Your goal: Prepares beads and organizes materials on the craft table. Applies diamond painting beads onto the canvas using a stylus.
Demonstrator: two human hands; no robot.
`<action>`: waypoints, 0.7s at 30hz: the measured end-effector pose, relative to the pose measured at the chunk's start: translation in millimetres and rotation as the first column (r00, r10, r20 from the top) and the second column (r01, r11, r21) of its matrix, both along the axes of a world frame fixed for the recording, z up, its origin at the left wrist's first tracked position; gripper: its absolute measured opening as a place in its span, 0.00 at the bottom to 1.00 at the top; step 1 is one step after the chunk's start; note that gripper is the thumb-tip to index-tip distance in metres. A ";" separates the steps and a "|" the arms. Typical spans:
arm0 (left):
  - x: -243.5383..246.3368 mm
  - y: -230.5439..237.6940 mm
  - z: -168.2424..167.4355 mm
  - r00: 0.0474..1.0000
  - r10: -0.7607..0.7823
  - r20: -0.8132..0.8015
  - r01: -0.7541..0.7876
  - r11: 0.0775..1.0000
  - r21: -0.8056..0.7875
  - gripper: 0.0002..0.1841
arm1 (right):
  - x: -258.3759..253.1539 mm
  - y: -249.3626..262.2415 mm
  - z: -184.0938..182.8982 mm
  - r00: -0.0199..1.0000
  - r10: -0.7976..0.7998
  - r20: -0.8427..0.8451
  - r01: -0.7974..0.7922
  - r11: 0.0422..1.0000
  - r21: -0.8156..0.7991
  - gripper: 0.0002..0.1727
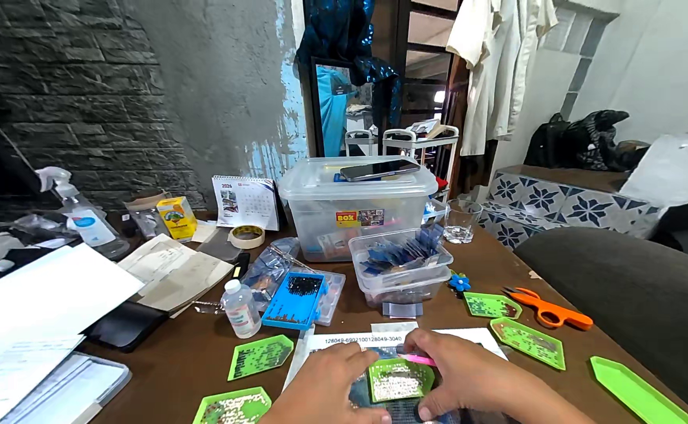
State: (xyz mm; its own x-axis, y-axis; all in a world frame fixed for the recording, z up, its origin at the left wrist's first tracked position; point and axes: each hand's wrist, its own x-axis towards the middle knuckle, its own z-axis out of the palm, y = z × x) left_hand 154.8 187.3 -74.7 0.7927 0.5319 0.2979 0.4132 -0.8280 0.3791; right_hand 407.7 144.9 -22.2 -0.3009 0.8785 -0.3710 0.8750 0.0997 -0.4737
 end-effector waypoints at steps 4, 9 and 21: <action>1.8 -1.0 1.8 1.000 0.018 -0.025 -0.018 1.000 -0.015 0.37 | 11.9 -2.3 3.4 0.962 -0.076 -0.263 0.145 0.957 0.252 0.31; 4.7 -1.4 1.1 0.997 0.054 -0.053 -0.055 0.998 -0.024 0.31 | 9.6 5.1 -3.9 0.327 -0.261 -0.908 0.569 0.821 -0.031 0.37; 1.8 1.1 3.4 0.998 0.059 -0.032 -0.061 0.994 -0.086 0.26 | -0.1 3.0 -42.6 0.420 -0.224 -0.880 0.398 0.916 -0.043 0.16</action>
